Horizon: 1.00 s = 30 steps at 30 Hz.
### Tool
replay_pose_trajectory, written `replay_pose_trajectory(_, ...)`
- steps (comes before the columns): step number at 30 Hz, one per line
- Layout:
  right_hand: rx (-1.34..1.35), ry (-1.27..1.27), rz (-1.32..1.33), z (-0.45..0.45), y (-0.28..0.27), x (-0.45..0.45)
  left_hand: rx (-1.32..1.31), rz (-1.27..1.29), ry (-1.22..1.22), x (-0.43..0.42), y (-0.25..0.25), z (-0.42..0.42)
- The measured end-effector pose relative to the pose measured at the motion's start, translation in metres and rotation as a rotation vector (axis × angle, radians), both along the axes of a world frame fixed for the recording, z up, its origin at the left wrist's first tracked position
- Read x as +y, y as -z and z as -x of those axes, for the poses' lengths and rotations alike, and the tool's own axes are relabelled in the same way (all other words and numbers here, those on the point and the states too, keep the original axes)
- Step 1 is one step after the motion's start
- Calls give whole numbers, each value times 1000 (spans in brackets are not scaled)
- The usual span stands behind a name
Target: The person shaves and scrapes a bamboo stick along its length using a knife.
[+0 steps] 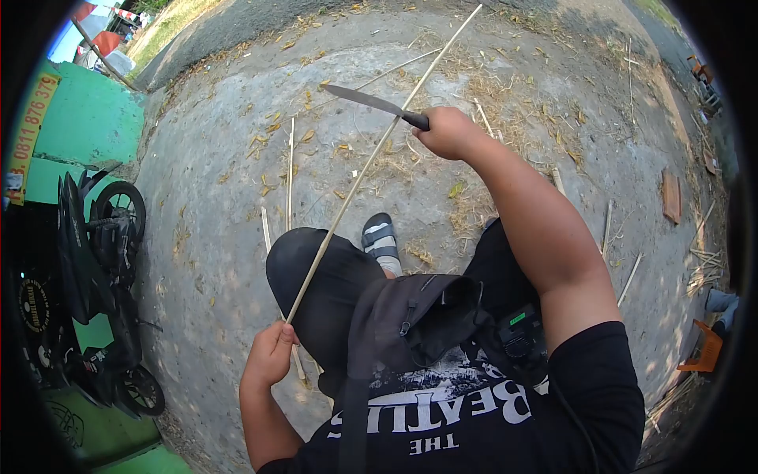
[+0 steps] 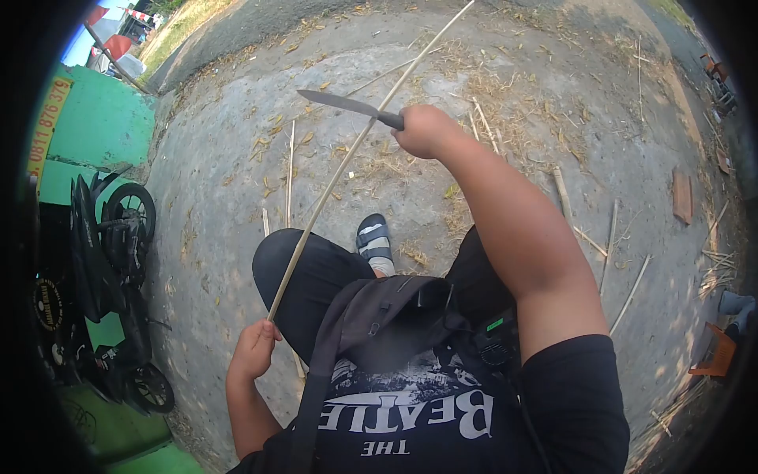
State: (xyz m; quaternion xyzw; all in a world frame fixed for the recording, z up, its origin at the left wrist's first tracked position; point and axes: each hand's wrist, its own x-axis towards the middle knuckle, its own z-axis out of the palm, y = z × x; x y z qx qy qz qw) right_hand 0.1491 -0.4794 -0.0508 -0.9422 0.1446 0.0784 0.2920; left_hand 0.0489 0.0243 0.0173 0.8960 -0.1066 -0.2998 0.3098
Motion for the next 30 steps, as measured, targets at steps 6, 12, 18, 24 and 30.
replay_pose_trajectory(6,-21,-221,22,19,-26,37,151,74,-86,4,-8,3)
replay_pose_trajectory(12,-3,-221,28,24,-20,27,306,233,-238,8,6,17)
replay_pose_trajectory(18,-82,-65,-35,24,-32,12,-5,149,-106,0,10,23)
replay_pose_trajectory(24,-285,-444,-193,40,-34,40,-92,74,-113,-5,13,23)
replay_pose_trajectory(30,-276,-479,-143,42,-35,52,-31,57,-224,-2,26,23)
